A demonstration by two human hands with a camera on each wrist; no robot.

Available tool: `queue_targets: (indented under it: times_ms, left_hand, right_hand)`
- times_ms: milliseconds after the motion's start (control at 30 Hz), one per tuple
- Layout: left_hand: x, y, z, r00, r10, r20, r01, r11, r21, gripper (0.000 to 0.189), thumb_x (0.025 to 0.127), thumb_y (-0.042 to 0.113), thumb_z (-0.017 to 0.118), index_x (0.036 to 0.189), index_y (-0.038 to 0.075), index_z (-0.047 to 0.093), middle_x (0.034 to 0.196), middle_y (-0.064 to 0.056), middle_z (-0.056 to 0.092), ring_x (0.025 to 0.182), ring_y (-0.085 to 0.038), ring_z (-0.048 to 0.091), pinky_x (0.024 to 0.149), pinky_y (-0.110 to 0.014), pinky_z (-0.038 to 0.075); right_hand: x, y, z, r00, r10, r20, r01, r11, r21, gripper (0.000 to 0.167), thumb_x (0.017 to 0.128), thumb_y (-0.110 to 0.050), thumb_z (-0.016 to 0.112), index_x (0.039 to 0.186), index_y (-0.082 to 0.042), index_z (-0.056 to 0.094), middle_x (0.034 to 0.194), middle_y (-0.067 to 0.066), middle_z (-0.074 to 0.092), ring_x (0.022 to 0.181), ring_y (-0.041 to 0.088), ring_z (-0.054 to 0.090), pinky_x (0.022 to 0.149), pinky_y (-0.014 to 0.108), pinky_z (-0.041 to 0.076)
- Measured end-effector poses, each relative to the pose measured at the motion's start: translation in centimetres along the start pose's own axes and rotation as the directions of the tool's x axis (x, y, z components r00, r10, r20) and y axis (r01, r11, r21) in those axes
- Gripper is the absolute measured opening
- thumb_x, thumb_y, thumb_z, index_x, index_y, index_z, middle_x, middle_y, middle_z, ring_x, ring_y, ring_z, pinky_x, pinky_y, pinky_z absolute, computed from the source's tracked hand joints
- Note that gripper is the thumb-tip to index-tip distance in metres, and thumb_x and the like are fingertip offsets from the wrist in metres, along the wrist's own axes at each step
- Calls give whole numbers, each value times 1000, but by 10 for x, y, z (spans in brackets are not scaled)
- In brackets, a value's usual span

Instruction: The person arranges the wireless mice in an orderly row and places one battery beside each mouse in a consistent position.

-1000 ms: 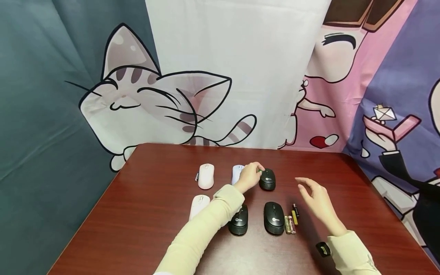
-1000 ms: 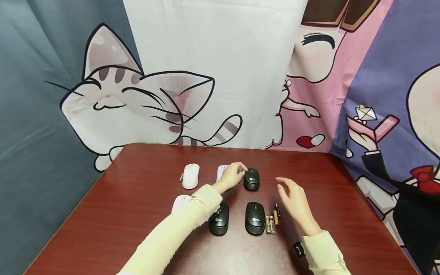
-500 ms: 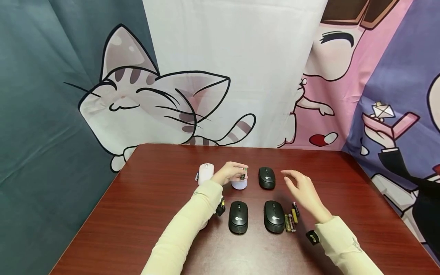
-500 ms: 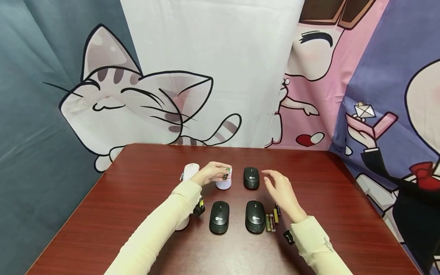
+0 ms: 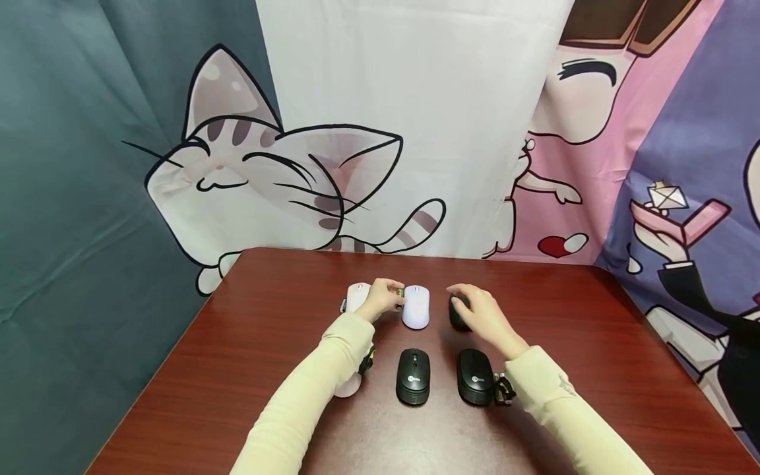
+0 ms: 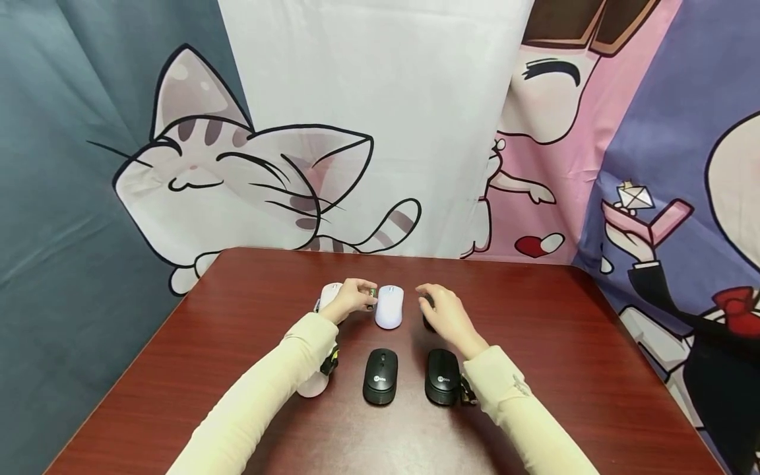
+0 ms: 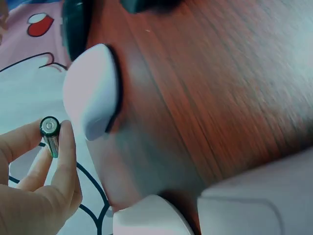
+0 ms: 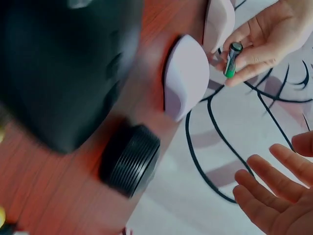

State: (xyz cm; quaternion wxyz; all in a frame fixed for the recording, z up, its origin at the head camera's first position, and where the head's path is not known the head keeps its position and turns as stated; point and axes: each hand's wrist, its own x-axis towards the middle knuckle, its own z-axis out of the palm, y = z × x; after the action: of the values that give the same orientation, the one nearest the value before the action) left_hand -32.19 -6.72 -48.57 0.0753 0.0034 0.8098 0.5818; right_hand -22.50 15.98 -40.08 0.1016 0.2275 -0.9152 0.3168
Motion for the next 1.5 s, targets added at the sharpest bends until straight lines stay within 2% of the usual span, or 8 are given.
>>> queue_targets:
  times_ms: [33,233,433,633,867,1000,1200,1500]
  left_hand:
    - [4,-5,1,1000,1,-6,-1,1000,31,34,70,0,78,102,6,70,84,-10,62,69,-18,60,58,-31,55]
    - [-35,35,-4,993,25,-112,9,955,297,34,72,0,74,106,0,69,88,-13,66,77,-23,63,66,-31,52]
    - [-52,45,3,986,60,-156,3,927,375,31,74,-5,70,104,-3,67,82,-13,66,58,-19,66,54,-21,51]
    - [-38,42,10,991,24,-134,42,884,466,29,72,-7,65,98,3,72,92,-10,71,77,-22,65,65,-26,50]
    - [7,1,12,991,60,-118,12,848,530,24,72,1,59,88,10,75,91,0,73,91,-19,66,75,-28,51]
    - [-10,18,11,993,-16,-119,74,863,500,23,74,-2,60,91,4,74,96,-6,73,97,-23,65,80,-32,51]
    - [-33,36,18,984,25,-174,70,853,517,23,77,-3,58,93,3,73,98,-10,72,95,-26,66,81,-36,52]
    - [-31,40,22,974,9,-225,118,830,546,14,80,2,62,89,4,73,94,-10,72,93,-26,66,81,-36,52]
  right_hand:
    - [4,-2,4,1000,-3,15,3,1000,-2,26,91,-7,55,114,2,62,111,19,65,103,32,61,88,49,47]
    - [30,-12,26,991,14,134,-10,1000,-28,29,89,-7,57,115,5,60,114,22,63,105,35,59,89,49,46]
    - [53,-14,48,962,123,245,-111,992,-62,36,85,-7,63,117,7,57,112,25,61,102,37,58,85,47,48]
    - [65,-14,68,931,207,300,-173,976,-135,45,81,-9,70,122,5,55,119,26,56,109,36,56,89,46,48]
    - [79,-13,82,911,194,363,-112,965,-235,53,73,-13,79,120,2,59,118,24,58,108,35,55,89,43,48]
    - [82,-12,82,915,188,358,-96,961,-258,54,68,-15,84,115,1,63,116,21,62,110,36,56,91,44,47]
    - [84,-9,75,909,183,375,-75,956,-285,55,67,-19,85,114,-2,63,120,19,61,115,35,54,96,45,44]
    - [90,-12,76,898,229,375,-116,947,-301,54,65,-18,86,112,-4,65,118,17,63,113,32,56,95,45,45]
